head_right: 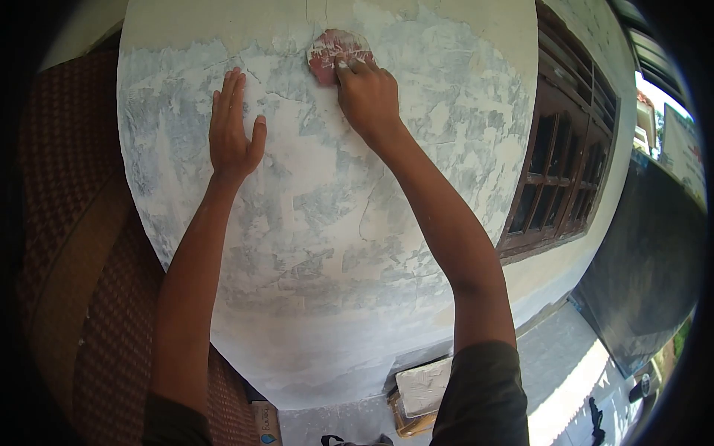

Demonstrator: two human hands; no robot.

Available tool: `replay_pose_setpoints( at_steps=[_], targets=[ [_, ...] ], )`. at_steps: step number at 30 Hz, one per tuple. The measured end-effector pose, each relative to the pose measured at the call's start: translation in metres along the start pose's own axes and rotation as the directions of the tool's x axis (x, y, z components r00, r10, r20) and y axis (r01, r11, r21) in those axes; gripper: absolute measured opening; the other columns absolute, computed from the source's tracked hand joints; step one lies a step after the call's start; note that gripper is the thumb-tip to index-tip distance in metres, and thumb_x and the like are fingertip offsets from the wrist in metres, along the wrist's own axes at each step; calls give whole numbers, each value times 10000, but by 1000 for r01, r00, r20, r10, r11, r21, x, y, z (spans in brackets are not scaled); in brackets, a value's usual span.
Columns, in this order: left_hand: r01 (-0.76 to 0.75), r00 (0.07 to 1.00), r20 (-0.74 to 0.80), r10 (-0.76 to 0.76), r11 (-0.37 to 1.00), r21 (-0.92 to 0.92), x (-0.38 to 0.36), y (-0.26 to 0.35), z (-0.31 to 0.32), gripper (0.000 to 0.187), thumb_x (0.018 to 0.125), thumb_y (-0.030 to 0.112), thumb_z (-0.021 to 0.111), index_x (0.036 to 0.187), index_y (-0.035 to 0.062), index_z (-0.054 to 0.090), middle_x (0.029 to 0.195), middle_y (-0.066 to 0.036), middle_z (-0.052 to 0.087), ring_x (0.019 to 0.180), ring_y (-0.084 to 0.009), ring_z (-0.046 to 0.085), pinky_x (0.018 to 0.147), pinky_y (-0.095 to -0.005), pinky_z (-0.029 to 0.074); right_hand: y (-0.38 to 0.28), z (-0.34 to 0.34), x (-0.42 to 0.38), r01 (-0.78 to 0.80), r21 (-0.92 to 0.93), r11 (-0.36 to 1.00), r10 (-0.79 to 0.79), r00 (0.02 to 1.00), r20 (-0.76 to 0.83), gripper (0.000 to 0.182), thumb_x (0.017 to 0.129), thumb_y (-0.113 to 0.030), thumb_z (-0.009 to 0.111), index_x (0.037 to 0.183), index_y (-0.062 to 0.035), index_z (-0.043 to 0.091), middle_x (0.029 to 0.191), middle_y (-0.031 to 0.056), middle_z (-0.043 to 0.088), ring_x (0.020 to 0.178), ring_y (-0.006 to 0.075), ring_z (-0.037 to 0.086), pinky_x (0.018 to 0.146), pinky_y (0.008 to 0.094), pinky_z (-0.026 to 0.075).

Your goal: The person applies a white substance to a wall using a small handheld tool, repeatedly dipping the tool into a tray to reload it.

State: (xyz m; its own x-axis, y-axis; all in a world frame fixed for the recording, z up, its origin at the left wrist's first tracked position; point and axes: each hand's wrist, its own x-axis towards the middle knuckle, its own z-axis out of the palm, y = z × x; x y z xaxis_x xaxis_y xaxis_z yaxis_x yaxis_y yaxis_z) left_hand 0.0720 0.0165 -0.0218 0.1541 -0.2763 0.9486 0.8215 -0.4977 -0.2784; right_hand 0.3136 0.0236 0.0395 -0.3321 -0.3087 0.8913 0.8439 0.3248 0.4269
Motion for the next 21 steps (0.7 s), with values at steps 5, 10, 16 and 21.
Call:
replay_pose_setpoints(
  at_steps=[5,10,16,21],
  targets=[
    [-5,1000,1,5,1000,10,0,0,0,651,861,236,528,1438,-41,411,1510,-219,413,1437,-354,359,1164,-535,280,-2,-18,13,-13,50,999,16,998,-57,245,815,-84,696,1057,-96,733,815,76,679,750,262,669,646,380,551],
    [-12,1000,-1,12,1000,21,-1,-1,1,650,862,234,527,1439,-42,410,1509,-219,415,1433,-353,366,1164,-528,285,21,9,55,-4,-41,999,1,998,-64,241,815,-78,694,1052,-99,731,815,82,680,752,271,670,649,391,550],
    [0,1000,-3,0,1000,0,1,2,-1,647,847,224,534,1422,-52,428,1501,-221,426,1431,-354,370,1164,-526,287,-17,-5,-15,20,16,1000,-21,996,84,328,791,-68,716,1119,-59,711,821,92,672,740,271,660,643,381,545],
    [1,1000,-6,-1,1000,15,1,3,-1,646,837,222,541,1408,-62,441,1496,-222,432,1431,-352,371,1163,-527,289,-13,-15,26,-59,85,995,63,997,-48,277,810,-97,727,1086,-88,734,791,93,658,719,271,657,624,381,543]
  ],
)
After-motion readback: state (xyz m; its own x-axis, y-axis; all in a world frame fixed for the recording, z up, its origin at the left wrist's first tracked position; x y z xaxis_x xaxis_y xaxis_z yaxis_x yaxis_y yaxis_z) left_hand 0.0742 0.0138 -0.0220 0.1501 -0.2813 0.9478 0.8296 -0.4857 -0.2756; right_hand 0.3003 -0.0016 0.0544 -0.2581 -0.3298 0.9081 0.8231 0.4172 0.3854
